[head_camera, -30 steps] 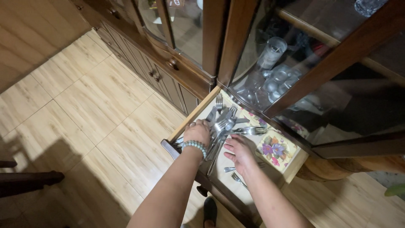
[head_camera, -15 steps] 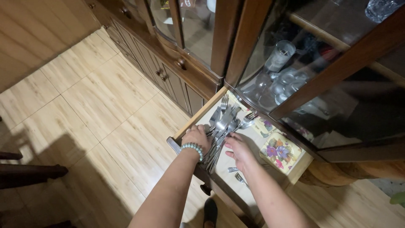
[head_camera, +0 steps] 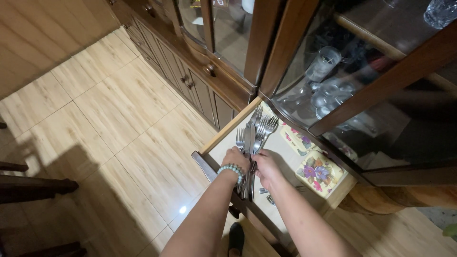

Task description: Removing silverware and coasters from a drawer, wiping the interior of the drawer with a cloth, and organizing the items on the table.

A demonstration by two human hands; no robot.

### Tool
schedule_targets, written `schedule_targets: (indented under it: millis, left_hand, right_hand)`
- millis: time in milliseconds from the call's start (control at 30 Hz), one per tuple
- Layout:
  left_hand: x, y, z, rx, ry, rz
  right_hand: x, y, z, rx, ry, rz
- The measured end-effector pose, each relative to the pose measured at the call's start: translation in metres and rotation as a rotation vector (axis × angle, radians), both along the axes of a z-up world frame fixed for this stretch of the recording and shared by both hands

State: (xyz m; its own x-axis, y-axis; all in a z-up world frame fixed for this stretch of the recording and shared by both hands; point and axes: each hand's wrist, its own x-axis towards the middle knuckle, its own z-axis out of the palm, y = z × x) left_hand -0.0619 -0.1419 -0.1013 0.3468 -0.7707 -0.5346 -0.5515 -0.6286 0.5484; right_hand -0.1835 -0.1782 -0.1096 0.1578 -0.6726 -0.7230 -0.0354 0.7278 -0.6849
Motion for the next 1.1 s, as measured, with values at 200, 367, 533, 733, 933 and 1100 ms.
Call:
schedule_targets:
  millis: [200, 367, 533, 733, 933, 1100]
  left_hand:
    - [0.002, -0.006, -0.021, -0.069, 0.073, 0.101]
    - [0.006, -0.016, -0.041, -0.043, 0.142, 0.057]
    - [0.000, -0.017, -0.028, 0.002, 0.223, 0.047]
    - [-0.015, -0.014, -0.033, -0.075, 0.227, 0.198]
    - [-0.025, 0.000, 0.001, -0.123, 0.297, 0.233]
    - [-0.036, 0.005, 0.002, -0.210, 0.238, 0.229]
  right_hand:
    - [0.008, -0.002, -0.011, -0.078, 0.140, 0.128]
    - [0.020, 0.008, 0.007, -0.136, 0.155, 0.073]
    - [0.013, 0.006, -0.002, -0.193, 0.146, 0.142]
    - [0.010, 0.007, 0.016, -0.153, 0.195, 0.158]
    - [0.000, 0.008, 0.016, -0.233, 0.217, 0.207]
    - [-0.006, 0.012, 0.026, -0.371, 0.429, 0.250]
